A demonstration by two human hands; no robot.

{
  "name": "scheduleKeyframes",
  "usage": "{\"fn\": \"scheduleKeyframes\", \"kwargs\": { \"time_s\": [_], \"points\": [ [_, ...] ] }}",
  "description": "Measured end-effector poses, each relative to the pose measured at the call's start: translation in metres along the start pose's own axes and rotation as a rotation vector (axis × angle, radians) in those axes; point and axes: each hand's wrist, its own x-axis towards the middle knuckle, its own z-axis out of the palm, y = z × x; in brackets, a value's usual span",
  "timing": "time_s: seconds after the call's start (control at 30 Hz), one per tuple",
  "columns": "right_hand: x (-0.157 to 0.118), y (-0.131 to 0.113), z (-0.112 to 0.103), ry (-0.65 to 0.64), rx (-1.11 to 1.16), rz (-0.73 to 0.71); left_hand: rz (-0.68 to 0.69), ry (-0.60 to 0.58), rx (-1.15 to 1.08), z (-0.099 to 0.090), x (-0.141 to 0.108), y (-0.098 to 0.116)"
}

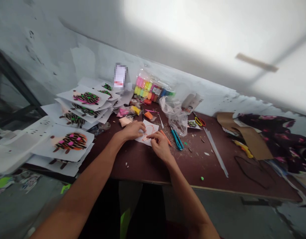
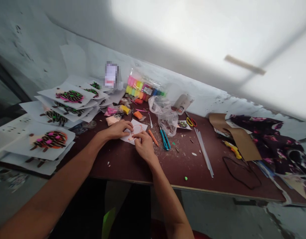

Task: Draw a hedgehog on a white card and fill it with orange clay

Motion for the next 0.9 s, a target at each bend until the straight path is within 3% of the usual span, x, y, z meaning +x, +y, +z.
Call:
{"fn": "scheduleKeyframes", "kwargs": {
  "time_s": [0.2, 0.53, 0.63, 0.73, 0.83, 0.9],
  "points": [
    [-0.003, 0.002, 0.003, -0.077, -0.189, -0.039, -0.006, 0.000, -0.002, 0.000, 0.000, 0.000],
    [-0.008, -0.005, 0.004, -0.235, -0.546, -0.234, -0.001, 0.004, -0.002, -0.002, -0.002, 0.004],
    [-0.007, -0.003, 0.006, -0.238, -0.447, -0.230, 0.001, 0.004, -0.001, -0.001, -0.002, 0.003],
    [-0.005, 0.001, 0.006, -0.205, -0.199, -0.184, 0.004, 0.004, 0.008, -0.001, -0.002, 0.004],
    [-0.004, 0.005, 0.004, -0.098, -0.006, -0.124, 0.001, -0.010, 0.008, -0.003, -0.002, 0.006],
    [-0.003, 0.007, 0.002, -0.030, -0.003, -0.092, -0.006, -0.014, 0.010, -0.004, -0.002, 0.008]
  ]
}}
